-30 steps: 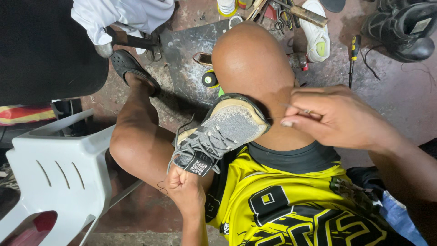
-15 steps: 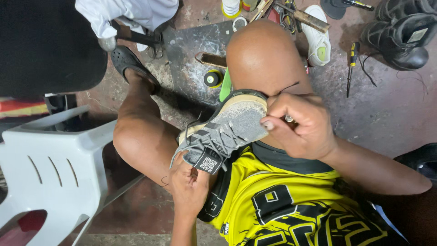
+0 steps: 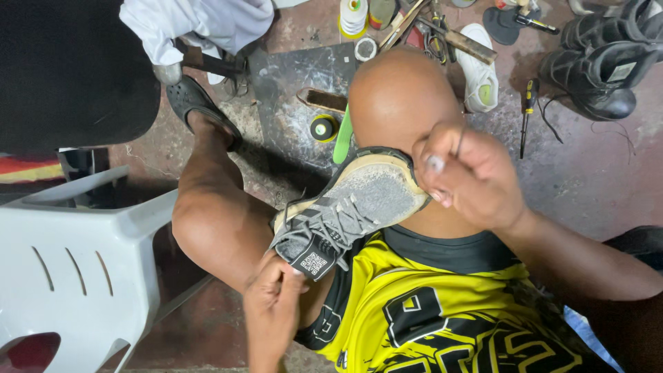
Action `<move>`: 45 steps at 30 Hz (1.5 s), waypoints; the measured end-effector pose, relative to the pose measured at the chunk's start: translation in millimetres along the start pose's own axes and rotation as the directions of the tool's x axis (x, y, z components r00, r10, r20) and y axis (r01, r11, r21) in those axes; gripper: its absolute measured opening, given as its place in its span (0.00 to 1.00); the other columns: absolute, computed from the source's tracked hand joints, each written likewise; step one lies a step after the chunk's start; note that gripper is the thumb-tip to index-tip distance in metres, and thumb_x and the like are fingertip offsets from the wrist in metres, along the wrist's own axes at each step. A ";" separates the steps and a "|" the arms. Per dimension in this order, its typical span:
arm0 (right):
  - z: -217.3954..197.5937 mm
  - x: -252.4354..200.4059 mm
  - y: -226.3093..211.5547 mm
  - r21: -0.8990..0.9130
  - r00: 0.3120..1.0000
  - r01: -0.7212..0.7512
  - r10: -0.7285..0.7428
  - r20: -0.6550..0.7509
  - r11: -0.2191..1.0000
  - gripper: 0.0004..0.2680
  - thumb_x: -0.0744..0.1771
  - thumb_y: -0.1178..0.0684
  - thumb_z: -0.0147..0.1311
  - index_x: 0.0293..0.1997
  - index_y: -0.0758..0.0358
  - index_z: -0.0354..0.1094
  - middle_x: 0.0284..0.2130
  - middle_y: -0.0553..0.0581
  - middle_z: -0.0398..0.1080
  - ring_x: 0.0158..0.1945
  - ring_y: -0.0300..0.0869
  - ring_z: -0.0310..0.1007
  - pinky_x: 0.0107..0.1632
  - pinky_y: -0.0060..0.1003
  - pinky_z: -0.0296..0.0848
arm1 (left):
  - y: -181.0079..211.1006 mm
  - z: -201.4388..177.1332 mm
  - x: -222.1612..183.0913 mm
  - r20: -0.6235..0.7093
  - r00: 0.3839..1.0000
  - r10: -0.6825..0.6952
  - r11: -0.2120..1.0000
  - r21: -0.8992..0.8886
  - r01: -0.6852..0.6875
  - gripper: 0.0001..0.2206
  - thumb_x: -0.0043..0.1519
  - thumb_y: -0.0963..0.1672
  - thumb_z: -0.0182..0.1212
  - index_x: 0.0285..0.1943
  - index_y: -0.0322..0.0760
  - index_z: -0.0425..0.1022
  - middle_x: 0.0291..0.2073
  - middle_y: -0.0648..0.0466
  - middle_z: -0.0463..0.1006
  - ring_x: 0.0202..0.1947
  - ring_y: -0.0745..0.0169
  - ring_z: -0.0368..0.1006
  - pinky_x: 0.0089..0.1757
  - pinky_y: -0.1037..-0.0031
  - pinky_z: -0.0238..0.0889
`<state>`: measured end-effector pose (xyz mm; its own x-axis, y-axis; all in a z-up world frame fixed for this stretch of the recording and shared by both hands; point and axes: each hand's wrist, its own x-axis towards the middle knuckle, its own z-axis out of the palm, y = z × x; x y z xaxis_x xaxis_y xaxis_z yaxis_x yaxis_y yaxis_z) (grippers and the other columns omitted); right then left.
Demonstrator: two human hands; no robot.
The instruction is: The person stitches the sole of a shoe using a hand tool and then applies glue from a squeeze bottle to the edge of the sole.
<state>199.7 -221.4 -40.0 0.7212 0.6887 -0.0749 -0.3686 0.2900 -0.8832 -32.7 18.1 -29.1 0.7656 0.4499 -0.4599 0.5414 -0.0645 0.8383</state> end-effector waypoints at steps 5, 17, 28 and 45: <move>-28.3 -0.2 -16.0 0.087 0.989 0.015 -0.002 -0.147 0.996 0.08 0.73 0.55 0.37 0.39 0.64 0.62 0.34 0.60 0.68 0.29 0.38 0.67 0.30 0.29 0.65 | 53.0 -50.9 5.2 -0.193 0.964 0.184 0.760 0.649 -0.015 0.09 0.62 0.44 0.66 0.44 0.30 0.79 0.52 0.46 0.75 0.46 0.53 0.75 0.39 0.70 0.70; -38.3 -43.8 -30.8 -0.753 1.000 0.010 -0.024 -0.008 0.658 0.10 0.68 0.60 0.53 0.54 0.64 0.75 0.33 0.54 0.76 0.32 0.36 0.76 0.38 0.30 0.75 | 133.8 94.0 31.4 0.107 0.811 0.576 0.632 0.571 -0.524 0.24 0.53 0.44 0.77 0.57 0.37 0.75 0.52 0.48 0.77 0.52 0.48 0.73 0.52 0.63 0.67; -36.9 -30.3 -24.3 -0.679 0.994 0.078 -0.008 0.106 0.730 0.12 0.65 0.63 0.57 0.53 0.61 0.76 0.42 0.58 0.80 0.41 0.39 0.84 0.44 0.31 0.78 | 131.4 108.0 44.0 0.123 0.812 0.571 0.667 0.508 -0.546 0.24 0.52 0.45 0.78 0.57 0.37 0.75 0.53 0.50 0.78 0.51 0.50 0.74 0.51 0.65 0.68; -51.1 -32.5 -14.0 -0.580 0.970 -0.104 0.210 0.119 0.808 0.12 0.67 0.60 0.55 0.55 0.57 0.77 0.36 0.52 0.84 0.33 0.32 0.82 0.39 0.28 0.81 | 120.2 104.8 48.1 0.103 0.792 0.602 0.680 0.454 -0.576 0.23 0.51 0.44 0.80 0.54 0.35 0.77 0.51 0.48 0.79 0.50 0.50 0.74 0.50 0.67 0.68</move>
<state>211.4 -281.8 -48.9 0.5527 0.8082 -0.2033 -0.0327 -0.2227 -0.9743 105.6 -61.4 18.8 0.9680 0.2253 0.1101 0.0847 -0.7071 0.7020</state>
